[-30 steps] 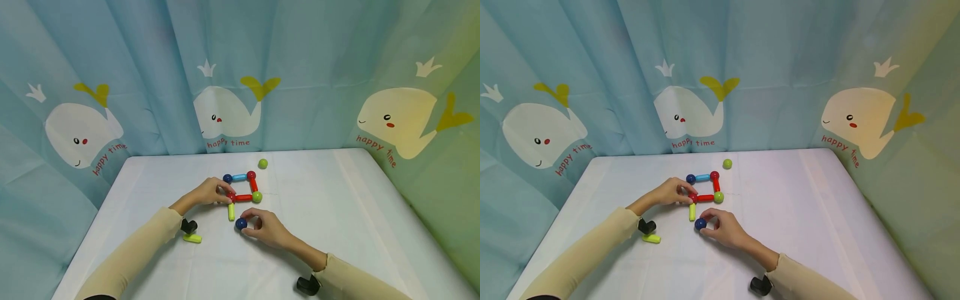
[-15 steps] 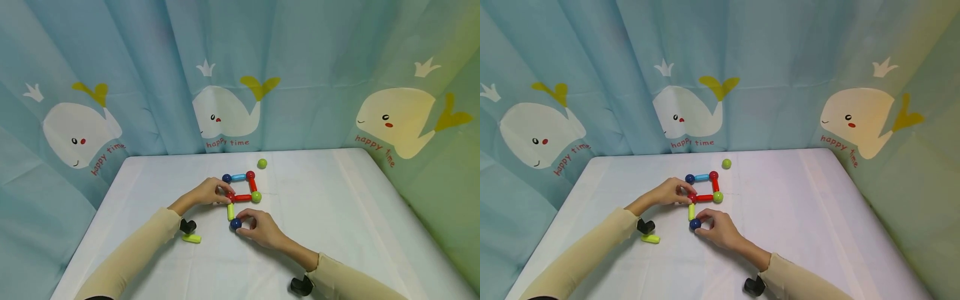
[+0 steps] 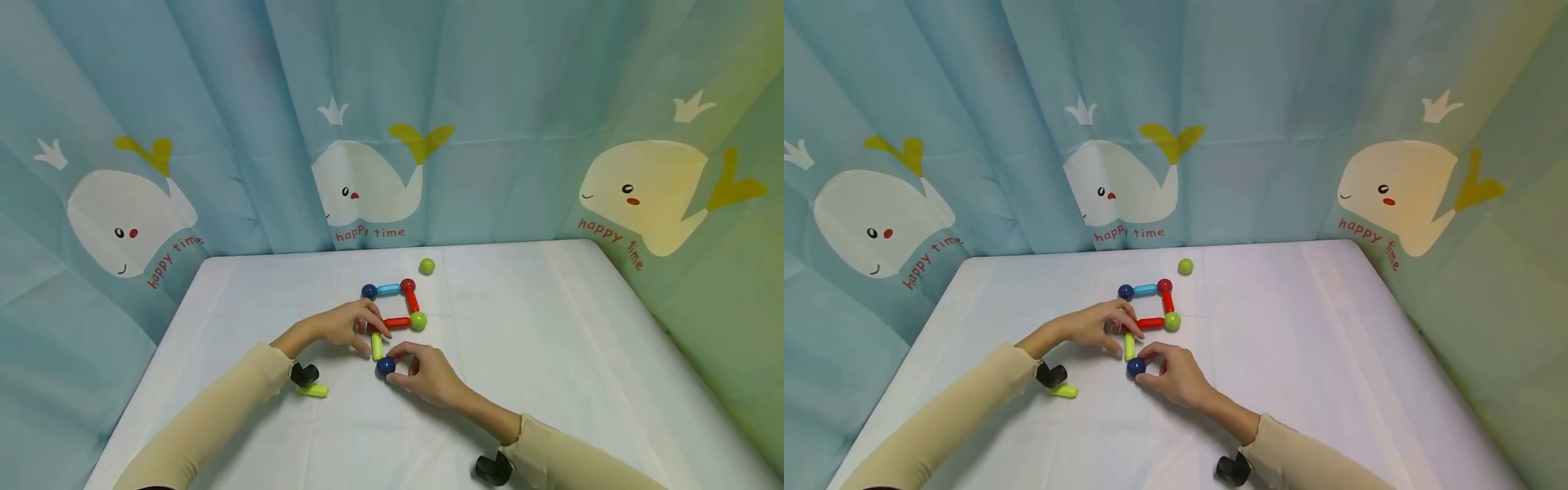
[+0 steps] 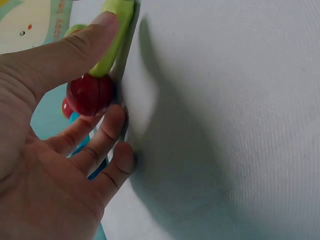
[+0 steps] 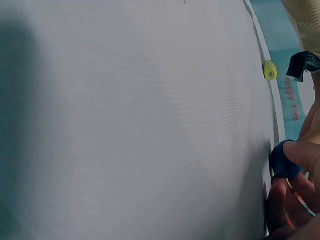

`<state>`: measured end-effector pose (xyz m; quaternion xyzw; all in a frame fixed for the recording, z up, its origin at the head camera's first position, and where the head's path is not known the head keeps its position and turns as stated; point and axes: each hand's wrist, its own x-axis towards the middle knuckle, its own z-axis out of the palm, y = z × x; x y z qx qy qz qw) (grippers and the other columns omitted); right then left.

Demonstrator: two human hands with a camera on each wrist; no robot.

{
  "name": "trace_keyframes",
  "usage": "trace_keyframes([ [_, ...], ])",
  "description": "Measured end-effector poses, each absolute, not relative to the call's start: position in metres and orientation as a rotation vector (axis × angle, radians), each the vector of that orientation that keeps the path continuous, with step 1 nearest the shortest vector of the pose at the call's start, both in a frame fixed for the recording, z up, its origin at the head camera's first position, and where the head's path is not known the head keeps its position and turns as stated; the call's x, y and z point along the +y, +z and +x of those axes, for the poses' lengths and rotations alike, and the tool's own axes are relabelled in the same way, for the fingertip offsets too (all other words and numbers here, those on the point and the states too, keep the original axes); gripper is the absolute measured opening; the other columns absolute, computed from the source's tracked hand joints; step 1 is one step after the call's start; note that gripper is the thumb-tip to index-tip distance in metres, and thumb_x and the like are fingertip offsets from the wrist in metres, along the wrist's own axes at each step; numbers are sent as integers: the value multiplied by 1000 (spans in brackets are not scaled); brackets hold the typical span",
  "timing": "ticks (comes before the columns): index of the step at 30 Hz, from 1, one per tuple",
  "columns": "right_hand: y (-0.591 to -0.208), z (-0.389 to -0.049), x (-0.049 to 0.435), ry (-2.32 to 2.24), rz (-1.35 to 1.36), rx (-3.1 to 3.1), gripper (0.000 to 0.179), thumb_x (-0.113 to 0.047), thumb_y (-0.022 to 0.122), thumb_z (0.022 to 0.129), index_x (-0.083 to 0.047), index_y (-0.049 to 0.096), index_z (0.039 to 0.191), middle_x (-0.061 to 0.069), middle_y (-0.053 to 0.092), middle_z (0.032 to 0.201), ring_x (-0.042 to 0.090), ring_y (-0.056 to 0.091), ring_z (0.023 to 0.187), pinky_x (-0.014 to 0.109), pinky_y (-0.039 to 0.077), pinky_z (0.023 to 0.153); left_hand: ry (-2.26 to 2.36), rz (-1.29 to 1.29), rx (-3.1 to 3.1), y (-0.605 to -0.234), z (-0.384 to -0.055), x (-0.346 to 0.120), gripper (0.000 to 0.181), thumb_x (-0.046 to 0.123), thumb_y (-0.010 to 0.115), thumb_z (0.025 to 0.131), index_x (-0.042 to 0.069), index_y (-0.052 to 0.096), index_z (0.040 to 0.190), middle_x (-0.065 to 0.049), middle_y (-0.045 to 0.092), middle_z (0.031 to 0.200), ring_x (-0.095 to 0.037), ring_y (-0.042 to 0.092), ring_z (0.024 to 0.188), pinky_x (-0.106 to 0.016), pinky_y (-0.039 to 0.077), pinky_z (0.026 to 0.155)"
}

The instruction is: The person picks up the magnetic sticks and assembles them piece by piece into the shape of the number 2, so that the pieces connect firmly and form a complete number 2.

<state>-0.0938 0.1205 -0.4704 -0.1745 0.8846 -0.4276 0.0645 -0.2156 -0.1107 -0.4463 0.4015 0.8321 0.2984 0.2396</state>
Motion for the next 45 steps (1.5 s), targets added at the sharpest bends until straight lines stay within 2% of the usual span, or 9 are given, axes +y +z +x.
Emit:
trace_keyframes([
  [7,-471,-92,120,-1285,-517,2672,30,-20,83,87,-16,73,115,-4,67,93,9,49,64,22,39,55,767,1119,2331,-450,-213,-107,28,16,90,80,28,82,104,-1,52,126,-17,51,102,-36,43,91],
  [18,-473,-90,122,-1314,-513,2687,28,-17,83,87,-14,73,113,-7,55,71,5,47,60,21,37,54,800,1145,2351,-457,-215,-105,24,13,88,82,27,81,102,0,54,120,-18,50,103,-36,43,92],
  [24,-475,-89,121,-1333,-488,2698,26,-17,83,87,-14,74,111,-7,54,66,5,46,59,21,37,54,819,1168,2352,-458,-216,-105,23,15,88,82,25,81,102,0,55,119,-19,51,102,-34,44,90],
  [27,-476,-88,121,-1340,-467,2701,26,-17,83,87,-13,74,111,-7,57,70,5,47,59,21,37,54,833,1176,2347,-459,-216,-106,23,16,88,82,23,81,103,-1,55,119,-19,52,100,-33,46,88],
  [35,-475,-87,115,-1362,-417,2704,26,-17,84,86,-12,74,110,-6,73,94,7,49,60,21,39,54,875,1158,2304,-456,-216,-106,21,15,86,84,22,81,103,-1,56,117,-19,52,102,-32,48,89],
  [45,-473,-86,108,-1378,-418,2732,25,-18,86,85,-14,74,107,-8,73,93,8,49,64,22,41,58,864,1174,2279,-453,-219,-106,20,13,86,84,20,81,102,-2,56,118,-15,53,100,-30,49,88],
])
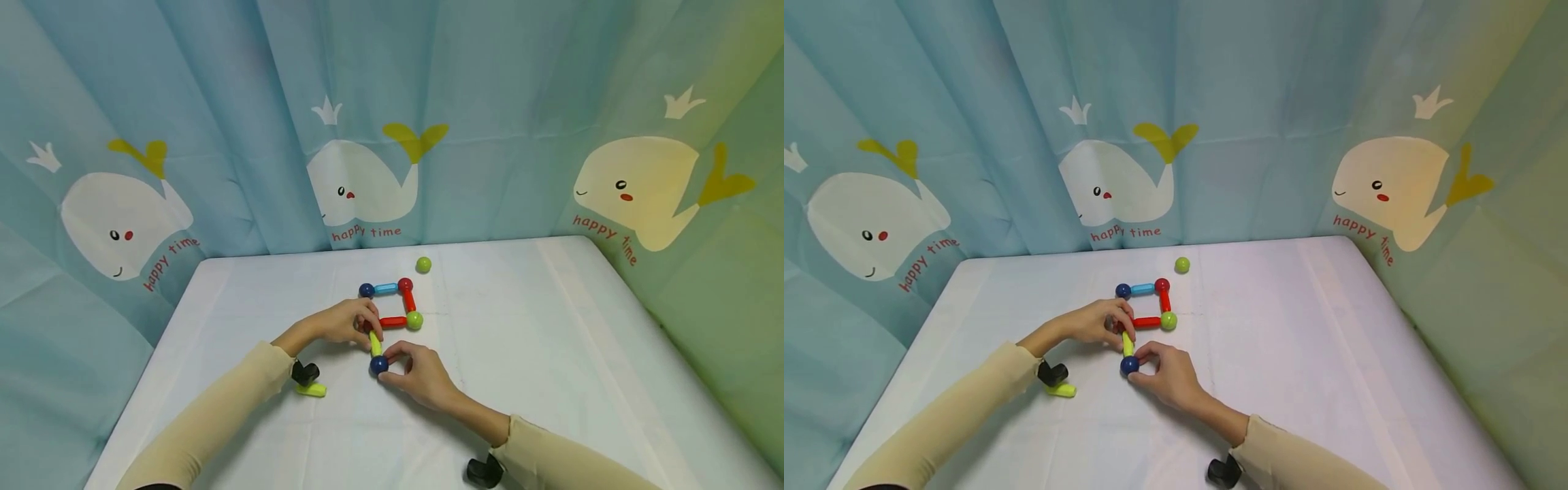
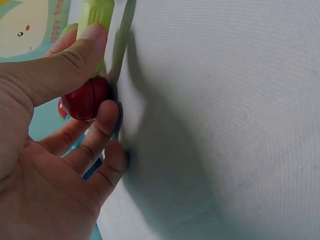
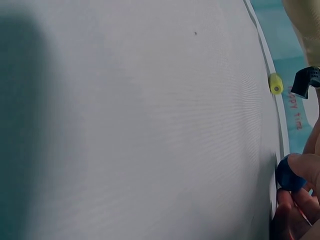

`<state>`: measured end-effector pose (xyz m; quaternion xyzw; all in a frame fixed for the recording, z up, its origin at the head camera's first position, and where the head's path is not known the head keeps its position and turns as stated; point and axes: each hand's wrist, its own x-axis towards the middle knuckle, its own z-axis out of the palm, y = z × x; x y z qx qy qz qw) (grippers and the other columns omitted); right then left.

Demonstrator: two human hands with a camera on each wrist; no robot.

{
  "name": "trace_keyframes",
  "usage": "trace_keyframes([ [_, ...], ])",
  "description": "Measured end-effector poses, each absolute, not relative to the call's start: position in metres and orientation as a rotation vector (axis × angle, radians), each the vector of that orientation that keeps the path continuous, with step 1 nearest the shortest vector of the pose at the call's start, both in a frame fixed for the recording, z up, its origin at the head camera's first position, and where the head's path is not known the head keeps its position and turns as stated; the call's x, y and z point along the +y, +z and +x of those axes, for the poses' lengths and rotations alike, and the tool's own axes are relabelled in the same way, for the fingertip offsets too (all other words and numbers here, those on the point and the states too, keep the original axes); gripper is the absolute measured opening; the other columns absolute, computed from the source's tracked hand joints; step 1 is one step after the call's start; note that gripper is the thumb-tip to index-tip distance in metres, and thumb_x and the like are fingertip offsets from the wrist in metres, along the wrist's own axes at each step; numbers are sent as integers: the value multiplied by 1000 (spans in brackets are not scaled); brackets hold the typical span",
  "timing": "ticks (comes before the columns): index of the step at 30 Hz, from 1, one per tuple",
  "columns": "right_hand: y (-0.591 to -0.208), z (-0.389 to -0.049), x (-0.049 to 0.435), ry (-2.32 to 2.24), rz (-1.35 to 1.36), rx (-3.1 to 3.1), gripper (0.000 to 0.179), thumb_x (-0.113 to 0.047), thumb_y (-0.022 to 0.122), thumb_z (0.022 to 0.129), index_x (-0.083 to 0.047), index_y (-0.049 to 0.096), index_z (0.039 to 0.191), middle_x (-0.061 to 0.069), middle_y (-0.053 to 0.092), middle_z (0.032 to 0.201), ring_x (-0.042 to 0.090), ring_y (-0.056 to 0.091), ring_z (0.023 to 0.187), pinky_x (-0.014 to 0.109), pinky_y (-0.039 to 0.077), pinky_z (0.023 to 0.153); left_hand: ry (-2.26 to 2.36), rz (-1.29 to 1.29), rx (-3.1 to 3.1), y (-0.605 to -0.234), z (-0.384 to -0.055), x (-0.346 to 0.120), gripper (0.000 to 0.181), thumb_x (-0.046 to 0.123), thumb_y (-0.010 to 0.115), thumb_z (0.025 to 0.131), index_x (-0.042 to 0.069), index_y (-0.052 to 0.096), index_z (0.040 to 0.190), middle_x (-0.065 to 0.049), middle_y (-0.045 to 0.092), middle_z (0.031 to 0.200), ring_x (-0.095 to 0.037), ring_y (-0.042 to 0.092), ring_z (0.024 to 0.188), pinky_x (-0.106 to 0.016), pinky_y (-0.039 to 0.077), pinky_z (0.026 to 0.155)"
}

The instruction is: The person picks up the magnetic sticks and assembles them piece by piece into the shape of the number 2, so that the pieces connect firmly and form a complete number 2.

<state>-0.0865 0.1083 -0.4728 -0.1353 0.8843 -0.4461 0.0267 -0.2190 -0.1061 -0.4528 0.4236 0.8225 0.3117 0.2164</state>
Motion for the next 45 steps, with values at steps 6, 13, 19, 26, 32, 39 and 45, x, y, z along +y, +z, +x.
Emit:
trace_keyframes([
  [6,-473,-89,105,-1372,-424,2741,26,-20,87,84,-15,74,106,-9,73,92,8,50,66,23,42,60,856,1151,2259,-449,-220,-107,21,9,84,85,19,80,103,-3,55,124,-16,55,100,-30,50,90],
  [13,-473,-89,104,-1359,-424,2745,25,-22,87,84,-16,74,105,-8,73,93,10,51,68,23,43,61,853,1143,2257,-449,-219,-107,20,7,83,86,19,79,102,-4,55,125,-18,57,100,-30,51,91],
  [19,-472,-89,104,-1346,-414,2737,26,-21,87,84,-16,73,106,-8,73,93,10,51,69,24,43,61,860,1139,2251,-451,-219,-107,20,8,83,87,19,79,103,-5,54,126,-20,58,101,-33,52,92],
  [26,-472,-90,104,-1339,-420,2745,25,-21,87,84,-16,73,105,-9,73,93,9,51,68,24,43,61,866,1117,2251,-451,-220,-107,20,8,83,87,19,79,103,-5,54,127,-21,59,101,-34,52,93],
  [32,-473,-90,104,-1343,-433,2747,25,-21,87,84,-16,73,104,-9,73,92,8,51,67,24,43,61,865,1126,2252,-450,-219,-107,20,7,83,86,18,79,103,-5,55,127,-22,59,101,-34,52,92],
  [39,-475,-90,104,-1341,-438,2751,25,-21,87,83,-17,74,104,-9,73,92,9,51,66,24,42,60,870,1135,2247,-449,-218,-108,20,7,83,87,17,80,104,-6,55,127,-21,59,100,-34,52,92],
  [45,-476,-90,104,-1344,-448,2751,25,-21,87,83,-17,74,103,-9,73,92,8,51,65,24,42,59,864,1116,2254,-448,-217,-108,20,7,83,87,19,80,103,-5,55,127,-20,59,101,-33,52,91],
])
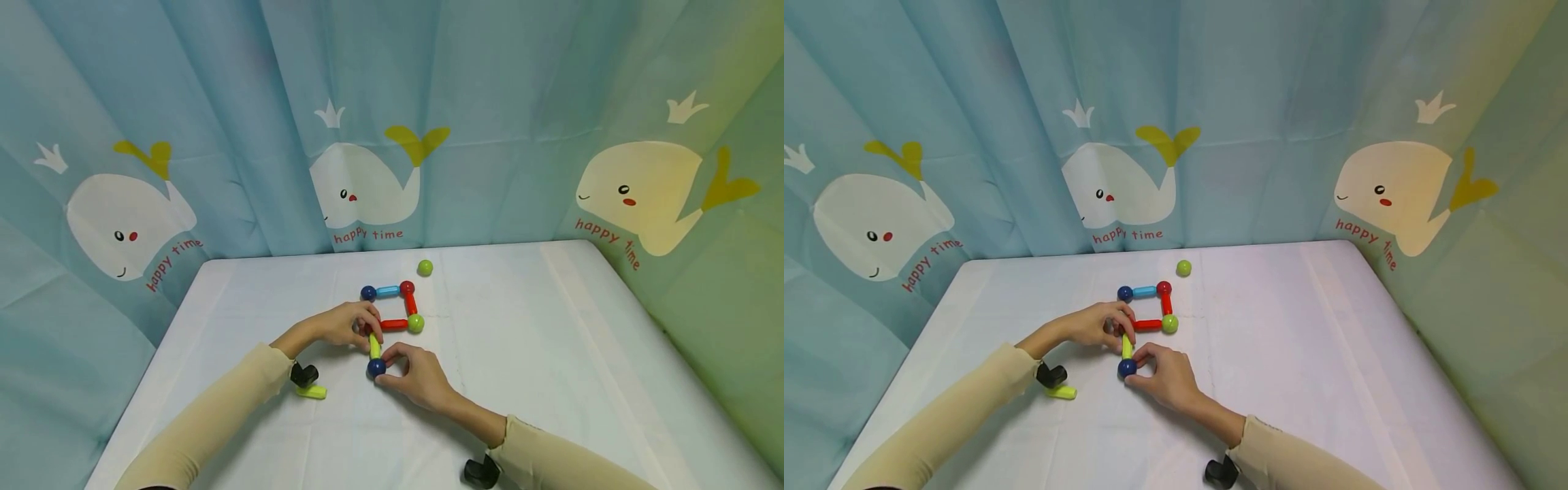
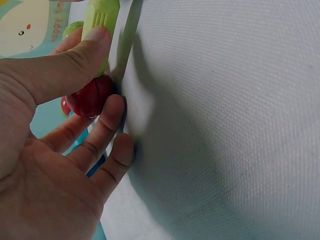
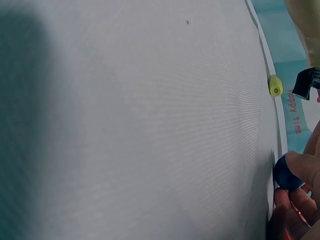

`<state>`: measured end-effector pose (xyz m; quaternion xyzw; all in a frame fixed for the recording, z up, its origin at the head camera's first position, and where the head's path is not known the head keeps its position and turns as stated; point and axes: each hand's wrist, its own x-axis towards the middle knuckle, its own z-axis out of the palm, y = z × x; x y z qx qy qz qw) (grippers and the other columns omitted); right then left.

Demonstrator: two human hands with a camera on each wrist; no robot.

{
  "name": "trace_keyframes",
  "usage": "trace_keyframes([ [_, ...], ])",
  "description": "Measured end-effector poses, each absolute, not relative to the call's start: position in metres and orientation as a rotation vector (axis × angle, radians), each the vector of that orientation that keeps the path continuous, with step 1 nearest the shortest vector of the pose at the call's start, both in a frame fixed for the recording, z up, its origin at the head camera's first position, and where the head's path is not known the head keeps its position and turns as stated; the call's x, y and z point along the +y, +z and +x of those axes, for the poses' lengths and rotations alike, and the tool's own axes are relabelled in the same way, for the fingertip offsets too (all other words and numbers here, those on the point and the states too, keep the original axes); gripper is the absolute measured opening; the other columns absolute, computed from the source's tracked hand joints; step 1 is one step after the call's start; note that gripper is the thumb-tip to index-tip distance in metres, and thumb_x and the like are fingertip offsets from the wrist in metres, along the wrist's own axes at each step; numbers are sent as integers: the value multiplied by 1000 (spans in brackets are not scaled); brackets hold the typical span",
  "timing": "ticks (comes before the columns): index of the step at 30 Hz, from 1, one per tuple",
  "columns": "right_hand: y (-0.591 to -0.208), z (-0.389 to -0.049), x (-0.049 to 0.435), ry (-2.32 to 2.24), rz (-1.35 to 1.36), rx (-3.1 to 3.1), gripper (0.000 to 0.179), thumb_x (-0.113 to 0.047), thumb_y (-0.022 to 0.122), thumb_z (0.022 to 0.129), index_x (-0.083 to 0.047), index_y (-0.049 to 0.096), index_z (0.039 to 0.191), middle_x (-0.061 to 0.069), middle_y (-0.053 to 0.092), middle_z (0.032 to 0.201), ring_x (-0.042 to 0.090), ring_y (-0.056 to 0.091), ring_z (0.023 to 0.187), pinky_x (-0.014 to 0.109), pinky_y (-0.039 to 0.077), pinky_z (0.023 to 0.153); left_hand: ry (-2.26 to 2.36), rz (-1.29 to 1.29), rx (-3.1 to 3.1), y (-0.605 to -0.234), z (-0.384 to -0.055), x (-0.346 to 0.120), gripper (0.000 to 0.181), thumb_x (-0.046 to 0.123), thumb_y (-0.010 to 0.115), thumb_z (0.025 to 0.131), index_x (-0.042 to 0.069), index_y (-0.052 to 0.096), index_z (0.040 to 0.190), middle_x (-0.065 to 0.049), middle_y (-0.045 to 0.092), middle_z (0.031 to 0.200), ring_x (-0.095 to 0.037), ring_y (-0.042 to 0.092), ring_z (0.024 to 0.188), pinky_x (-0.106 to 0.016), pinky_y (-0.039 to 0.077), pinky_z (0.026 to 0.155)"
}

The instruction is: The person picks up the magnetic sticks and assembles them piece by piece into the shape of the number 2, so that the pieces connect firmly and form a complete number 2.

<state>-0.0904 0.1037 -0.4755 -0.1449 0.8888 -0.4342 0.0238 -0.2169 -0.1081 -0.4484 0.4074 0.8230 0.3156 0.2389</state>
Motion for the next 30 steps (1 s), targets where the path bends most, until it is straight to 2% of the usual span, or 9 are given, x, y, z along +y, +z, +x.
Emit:
trace_keyframes([
  [19,-476,-92,104,-1388,-466,2739,25,-21,88,81,-14,74,101,-6,74,90,6,50,63,23,40,58,853,1108,2271,-449,-217,-107,21,7,83,86,18,80,103,-7,57,128,-20,59,99,-31,51,88],
  [30,-474,-91,104,-1375,-456,2732,26,-21,89,81,-14,74,101,-7,74,91,8,49,63,23,39,58,844,1110,2275,-447,-215,-107,21,7,83,87,19,80,103,-8,57,130,-19,59,100,-35,51,91],
])
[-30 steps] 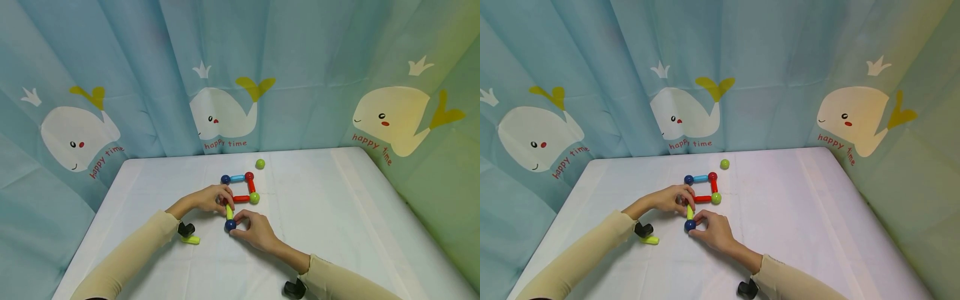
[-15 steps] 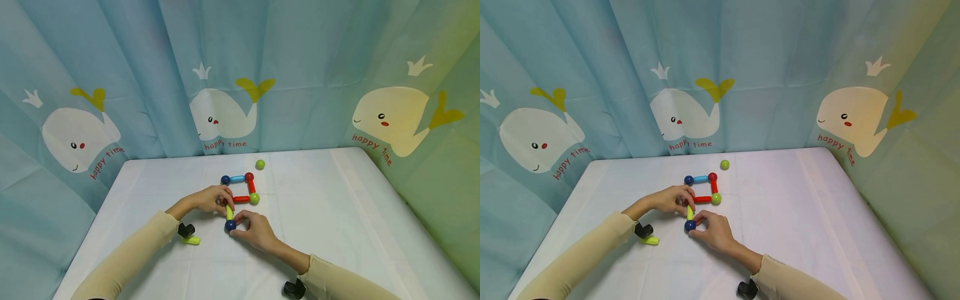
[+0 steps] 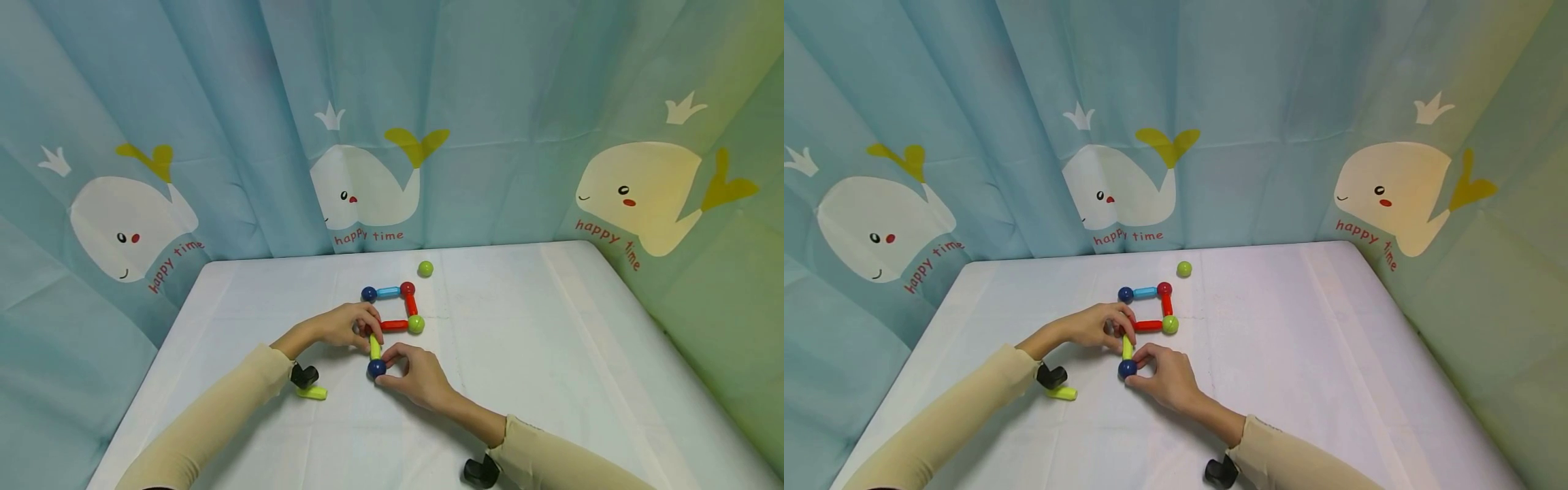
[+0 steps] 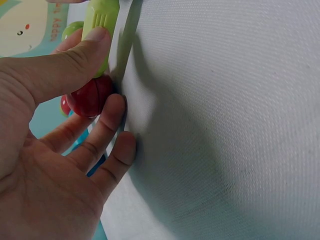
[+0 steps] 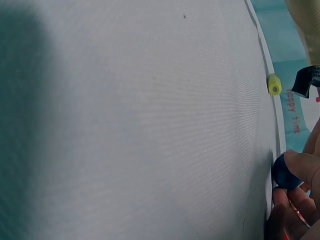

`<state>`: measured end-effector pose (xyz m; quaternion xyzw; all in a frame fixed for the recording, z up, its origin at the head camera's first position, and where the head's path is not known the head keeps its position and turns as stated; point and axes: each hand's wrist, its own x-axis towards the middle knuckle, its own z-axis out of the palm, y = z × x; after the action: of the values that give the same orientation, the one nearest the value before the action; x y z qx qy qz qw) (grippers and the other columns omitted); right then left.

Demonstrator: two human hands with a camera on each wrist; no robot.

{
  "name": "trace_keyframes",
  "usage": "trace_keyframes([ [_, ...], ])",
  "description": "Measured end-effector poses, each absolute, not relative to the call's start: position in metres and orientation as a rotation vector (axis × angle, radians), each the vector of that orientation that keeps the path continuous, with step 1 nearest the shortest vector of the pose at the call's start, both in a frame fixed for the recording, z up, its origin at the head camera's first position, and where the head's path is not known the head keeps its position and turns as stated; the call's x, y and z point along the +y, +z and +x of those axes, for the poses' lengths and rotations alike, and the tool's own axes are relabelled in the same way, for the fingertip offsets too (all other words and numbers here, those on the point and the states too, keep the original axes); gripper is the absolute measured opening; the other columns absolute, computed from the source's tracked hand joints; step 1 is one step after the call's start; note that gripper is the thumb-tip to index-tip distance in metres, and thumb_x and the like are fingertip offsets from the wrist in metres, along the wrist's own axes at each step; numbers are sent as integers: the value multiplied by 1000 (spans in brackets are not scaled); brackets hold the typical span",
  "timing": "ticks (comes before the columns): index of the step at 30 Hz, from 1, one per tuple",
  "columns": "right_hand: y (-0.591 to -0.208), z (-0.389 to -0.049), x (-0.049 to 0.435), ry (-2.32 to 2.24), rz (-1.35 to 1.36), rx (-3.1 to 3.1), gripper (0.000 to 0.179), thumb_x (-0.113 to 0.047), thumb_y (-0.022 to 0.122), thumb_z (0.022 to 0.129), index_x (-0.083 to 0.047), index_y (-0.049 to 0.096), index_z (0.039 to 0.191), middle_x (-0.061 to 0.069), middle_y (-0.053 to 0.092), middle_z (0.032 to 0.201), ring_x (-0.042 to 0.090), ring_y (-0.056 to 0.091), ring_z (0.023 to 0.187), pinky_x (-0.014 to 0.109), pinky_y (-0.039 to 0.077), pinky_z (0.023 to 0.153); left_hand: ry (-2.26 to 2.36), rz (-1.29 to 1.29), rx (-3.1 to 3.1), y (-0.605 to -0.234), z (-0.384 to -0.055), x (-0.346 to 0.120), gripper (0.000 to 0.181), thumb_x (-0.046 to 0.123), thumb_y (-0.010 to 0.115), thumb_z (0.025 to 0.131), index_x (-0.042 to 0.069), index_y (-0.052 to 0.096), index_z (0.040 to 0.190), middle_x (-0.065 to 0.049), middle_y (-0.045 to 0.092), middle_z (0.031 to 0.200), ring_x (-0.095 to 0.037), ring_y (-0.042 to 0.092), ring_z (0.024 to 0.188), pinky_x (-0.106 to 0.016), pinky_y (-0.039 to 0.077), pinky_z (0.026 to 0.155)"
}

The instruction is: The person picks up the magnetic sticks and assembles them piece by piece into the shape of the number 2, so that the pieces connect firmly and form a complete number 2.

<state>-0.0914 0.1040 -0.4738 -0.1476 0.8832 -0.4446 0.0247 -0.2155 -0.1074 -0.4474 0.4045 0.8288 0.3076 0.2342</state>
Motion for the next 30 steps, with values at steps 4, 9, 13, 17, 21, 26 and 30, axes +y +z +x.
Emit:
trace_keyframes([
  [4,-474,-92,104,-1369,-471,2735,27,-21,89,81,-13,74,102,-6,74,91,9,49,64,24,39,57,841,1111,2281,-448,-216,-107,21,8,83,87,20,80,103,-6,57,129,-19,59,100,-34,51,91],
  [9,-474,-92,104,-1372,-474,2730,27,-21,88,81,-12,74,102,-4,75,91,9,49,64,24,39,58,842,1109,2284,-448,-216,-107,20,8,83,87,20,80,103,-5,57,129,-18,59,100,-34,51,91],
  [13,-473,-92,104,-1379,-467,2720,27,-21,88,82,-12,74,102,-5,75,92,9,50,65,23,40,58,841,1099,2284,-448,-216,-107,20,8,83,87,20,80,103,-7,56,130,-18,59,100,-34,51,92],
  [17,-473,-93,104,-1373,-461,2719,27,-21,88,82,-12,74,103,-5,75,92,9,50,66,23,40,59,842,1093,2283,-447,-215,-107,20,7,82,87,19,79,103,-8,56,131,-19,60,100,-35,51,93],
  [21,-473,-93,104,-1351,-453,2722,27,-21,88,82,-13,73,103,-6,74,92,9,50,67,24,41,59,847,1100,2280,-447,-216,-107,20,7,82,87,18,80,104,-9,56,131,-19,60,100,-35,52,93],
  [26,-472,-93,104,-1334,-444,2723,26,-21,87,83,-15,73,104,-7,74,92,9,50,67,24,41,59,853,1100,2278,-448,-216,-107,20,7,82,87,18,80,104,-9,56,131,-19,60,100,-35,52,93],
  [30,-472,-93,104,-1341,-446,2724,26,-22,88,83,-15,74,103,-7,74,92,9,49,66,23,40,59,851,1089,2284,-448,-215,-107,20,7,83,87,18,80,103,-9,57,131,-19,60,99,-34,52,93],
])
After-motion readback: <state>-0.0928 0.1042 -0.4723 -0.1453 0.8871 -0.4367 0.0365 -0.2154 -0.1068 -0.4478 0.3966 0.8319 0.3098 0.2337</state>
